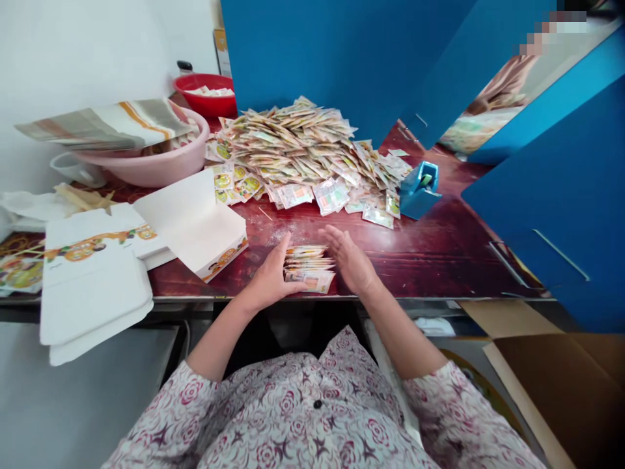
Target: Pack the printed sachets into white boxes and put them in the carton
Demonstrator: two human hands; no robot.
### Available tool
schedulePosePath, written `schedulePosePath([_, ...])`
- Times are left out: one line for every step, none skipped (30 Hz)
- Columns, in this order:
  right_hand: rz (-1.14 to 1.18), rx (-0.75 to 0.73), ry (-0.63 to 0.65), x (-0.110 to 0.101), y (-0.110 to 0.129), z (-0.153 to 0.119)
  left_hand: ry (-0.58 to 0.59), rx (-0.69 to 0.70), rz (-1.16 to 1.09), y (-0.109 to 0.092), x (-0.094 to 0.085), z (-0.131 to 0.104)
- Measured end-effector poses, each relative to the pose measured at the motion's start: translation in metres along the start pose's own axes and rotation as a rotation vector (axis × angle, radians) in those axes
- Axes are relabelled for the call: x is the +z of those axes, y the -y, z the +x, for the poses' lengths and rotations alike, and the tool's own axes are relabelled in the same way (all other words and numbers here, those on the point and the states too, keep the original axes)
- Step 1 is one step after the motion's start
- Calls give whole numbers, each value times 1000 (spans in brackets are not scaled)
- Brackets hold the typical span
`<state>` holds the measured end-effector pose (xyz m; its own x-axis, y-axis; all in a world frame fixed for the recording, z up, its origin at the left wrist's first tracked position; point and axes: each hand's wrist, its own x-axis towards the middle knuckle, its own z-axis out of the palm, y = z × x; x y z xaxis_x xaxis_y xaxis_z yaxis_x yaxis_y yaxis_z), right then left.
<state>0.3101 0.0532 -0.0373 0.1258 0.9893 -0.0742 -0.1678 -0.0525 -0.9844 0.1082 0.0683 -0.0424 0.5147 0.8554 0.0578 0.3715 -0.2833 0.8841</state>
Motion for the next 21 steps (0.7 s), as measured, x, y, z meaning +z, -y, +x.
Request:
schedulePosePath([33,0,-59,5,-6,-4,15,7,-2,0,-1,0])
schedulePosePath([46,-15,-109,12,-11,-8,21,17,-2,1,-2,0])
schedulePosePath([45,-38,-146,20,-15,-12,18,26,1,2,-3,0])
schedulePosePath([33,-66,-176,28,-19,-14,11,33,7,4,-4,0])
schedulePosePath([8,-94,-197,35,-21,-16,0,37,18,5,-6,1])
schedulePosePath([-32,-118,-208,41,-23,-16,-10,39,33,7,-8,1])
schedulePosePath([-85,-135,-206,44,-24,-17,-14,41,51,8,-9,1])
schedulePosePath([-145,-145,-194,45,-23,-16,-15,42,71,9,-11,1])
schedulePosePath([-209,-150,-176,44,-22,-15,-14,42,90,10,-13,2])
schedulePosePath([-275,-155,-153,41,-19,-13,-13,40,107,10,-14,2])
schedulePosePath([-345,-160,-114,35,-15,-10,-13,36,120,10,-15,2])
schedulePosePath([-422,-170,-59,28,-9,-7,-15,34,131,10,-15,3])
schedulePosePath([-509,-181,18,21,-2,-2,-18,35,138,9,-15,3])
schedulePosePath([-606,-200,112,14,8,2,-20,40,143,9,-15,4])
schedulePosePath([-709,-225,217,9,18,8,-19,49,145,8,-15,4])
schedulePosePath([-816,-257,314,5,28,13,-17,62,147,8,-14,5])
schedulePosePath([-926,-293,404,4,37,18,-15,77,149,8,-14,6])
schedulePosePath([-1035,-324,491,5,45,23,-14,91,151,9,-14,7])
schedulePosePath([-1141,-346,574,8,51,27,-12,98,151,9,-14,7])
schedulePosePath([-1241,-355,653,13,54,30,-10,99,149,10,-15,8])
schedulePosePath([-1333,-352,719,19,56,32,-1,95,145,10,-16,7])
